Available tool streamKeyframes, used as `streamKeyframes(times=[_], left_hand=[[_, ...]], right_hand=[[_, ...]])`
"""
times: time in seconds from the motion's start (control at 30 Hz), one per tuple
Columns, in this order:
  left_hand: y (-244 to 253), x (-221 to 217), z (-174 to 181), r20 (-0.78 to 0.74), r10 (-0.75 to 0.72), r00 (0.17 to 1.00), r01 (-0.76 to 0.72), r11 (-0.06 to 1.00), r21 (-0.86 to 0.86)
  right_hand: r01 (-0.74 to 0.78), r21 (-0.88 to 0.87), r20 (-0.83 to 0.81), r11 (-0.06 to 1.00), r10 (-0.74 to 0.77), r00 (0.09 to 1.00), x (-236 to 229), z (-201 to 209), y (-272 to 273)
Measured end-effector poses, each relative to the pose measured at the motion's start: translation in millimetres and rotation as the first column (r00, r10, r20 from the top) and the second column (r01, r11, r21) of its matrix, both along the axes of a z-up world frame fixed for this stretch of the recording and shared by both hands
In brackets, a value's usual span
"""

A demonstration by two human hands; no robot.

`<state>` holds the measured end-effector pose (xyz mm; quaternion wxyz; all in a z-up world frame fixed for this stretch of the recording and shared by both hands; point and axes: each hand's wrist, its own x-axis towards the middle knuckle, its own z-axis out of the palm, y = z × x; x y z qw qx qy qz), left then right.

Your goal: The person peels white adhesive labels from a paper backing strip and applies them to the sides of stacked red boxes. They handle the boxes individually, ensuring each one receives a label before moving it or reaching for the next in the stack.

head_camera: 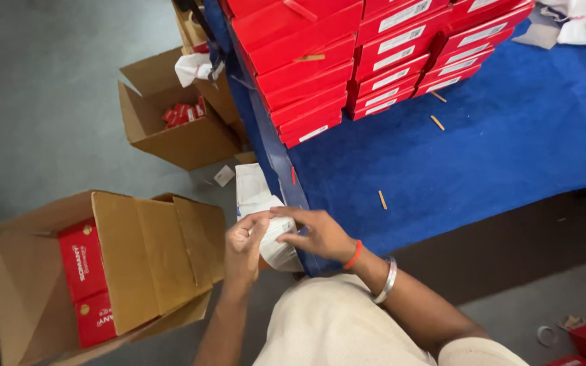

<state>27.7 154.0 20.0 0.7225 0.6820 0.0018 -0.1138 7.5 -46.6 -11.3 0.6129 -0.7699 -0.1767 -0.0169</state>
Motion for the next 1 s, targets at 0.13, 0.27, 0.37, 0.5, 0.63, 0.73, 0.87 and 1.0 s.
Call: streamKeyframes(times=[0.13,0.27,0.37,0.5,0.63,0.73,0.87,1.0], left_hand=[[2.1,0.2,-3.0,-0.067,-0.040,0.997,0.036,0.997,-0.062],[0.4,-1.1,-16.0,-0.019,-0.083,0.996,0.080,0.990,-0.118],[-3.0,-1.7,-22.9,0.072,-0.072,0.995,0.061,0.989,0.138],[-10.4,3.0,-28.4,0.052,-0.023,0.998,0.021,0.999,0.034],[-19.0,10.7,-39.6,-0.116,0.068,0.991,-0.081,0.990,-0.119],[-20.3,17.2,-49.6,-0.174,0.075,0.982,-0.103,0.981,-0.163],[-10.8,27.9,-65.9,-0.045,0.128,0.991,-0.131,0.987,-0.094],[6.1,25.4,-79.5,-0.069,0.167,0.983,-0.173,0.981,-0.086]], right_hand=[[0.080,-0.064,-0.030,0.995,-0.082,0.996,2.8,-4.7,6.2],[0.197,0.015,-0.079,0.980,-0.195,0.978,-3.9,-21.9,9.3],[0.179,0.094,-0.059,0.979,-0.174,0.983,-4.5,-28.2,8.2],[0.225,0.028,-0.095,0.974,-0.221,0.971,0.4,-24.5,-0.2],[0.250,-0.023,0.172,0.968,-0.242,0.955,0.0,-22.4,-4.2],[0.308,0.008,0.208,0.951,-0.303,0.930,3.4,-26.7,-5.3],[0.329,0.185,-0.022,0.926,-0.330,0.944,32.5,-43.3,-25.1],[0.464,0.172,-0.146,0.869,-0.443,0.884,89.5,-65.0,-66.7]])
